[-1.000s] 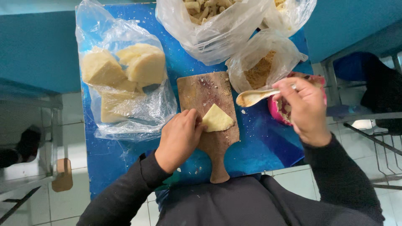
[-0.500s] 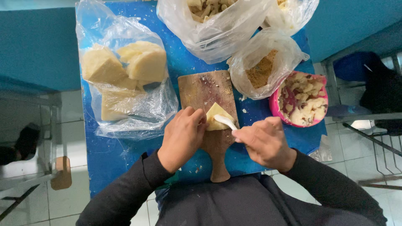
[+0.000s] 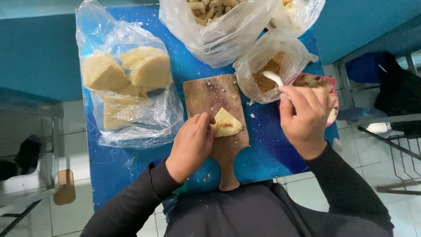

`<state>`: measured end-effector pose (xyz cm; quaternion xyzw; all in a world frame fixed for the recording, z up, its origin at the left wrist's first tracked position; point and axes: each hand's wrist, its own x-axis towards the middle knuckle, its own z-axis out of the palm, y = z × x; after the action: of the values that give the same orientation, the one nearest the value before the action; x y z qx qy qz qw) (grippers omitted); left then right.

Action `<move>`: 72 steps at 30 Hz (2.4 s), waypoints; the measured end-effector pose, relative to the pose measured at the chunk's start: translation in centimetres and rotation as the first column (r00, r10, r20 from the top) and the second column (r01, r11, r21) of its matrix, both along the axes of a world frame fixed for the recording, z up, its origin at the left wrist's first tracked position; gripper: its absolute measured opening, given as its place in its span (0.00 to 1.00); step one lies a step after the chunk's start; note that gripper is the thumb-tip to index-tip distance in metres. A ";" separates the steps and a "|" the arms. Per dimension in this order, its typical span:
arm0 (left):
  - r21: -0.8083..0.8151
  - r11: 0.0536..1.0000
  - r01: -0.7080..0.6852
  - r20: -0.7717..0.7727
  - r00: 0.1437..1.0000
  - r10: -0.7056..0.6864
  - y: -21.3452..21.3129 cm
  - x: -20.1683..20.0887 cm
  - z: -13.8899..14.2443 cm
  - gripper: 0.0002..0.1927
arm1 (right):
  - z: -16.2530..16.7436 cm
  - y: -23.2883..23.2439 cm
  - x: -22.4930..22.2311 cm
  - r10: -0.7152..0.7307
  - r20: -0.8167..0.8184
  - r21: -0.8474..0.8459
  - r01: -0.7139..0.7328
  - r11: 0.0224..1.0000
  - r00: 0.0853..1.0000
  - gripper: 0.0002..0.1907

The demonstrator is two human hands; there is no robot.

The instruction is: The person sits at a small table and shapes dough pieces by hand on a wooden board. They spoon filling from a plastic bag onto a flattened dough piece, fold and pinch the dough closed, and place the finished piece aside, repeating the cycle.

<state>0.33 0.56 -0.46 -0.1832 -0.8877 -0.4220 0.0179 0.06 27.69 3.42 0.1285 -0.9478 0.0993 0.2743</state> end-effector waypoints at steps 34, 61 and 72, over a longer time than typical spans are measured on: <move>-0.115 0.993 -0.022 -0.100 0.995 0.010 0.2 0.1 0.1 0.09 | -1.8 6.0 3.5 -0.090 0.383 -0.077 0.129 0.989 0.920 0.16; -0.054 0.998 0.033 -0.154 0.987 -0.040 0.7 0.1 -0.2 0.03 | 1.4 1.0 2.5 0.236 0.419 -0.194 -0.167 0.967 0.877 0.18; 0.009 1.000 0.002 -0.113 0.994 -0.001 0.5 0.3 0.1 0.11 | -2.1 -5.1 -0.9 0.308 0.235 0.305 -0.371 0.877 0.922 0.33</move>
<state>0.59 1.08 -0.40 -0.2073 -0.8833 -0.4148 0.0687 -0.87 22.55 1.29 0.3296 -0.9337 -0.0098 0.1394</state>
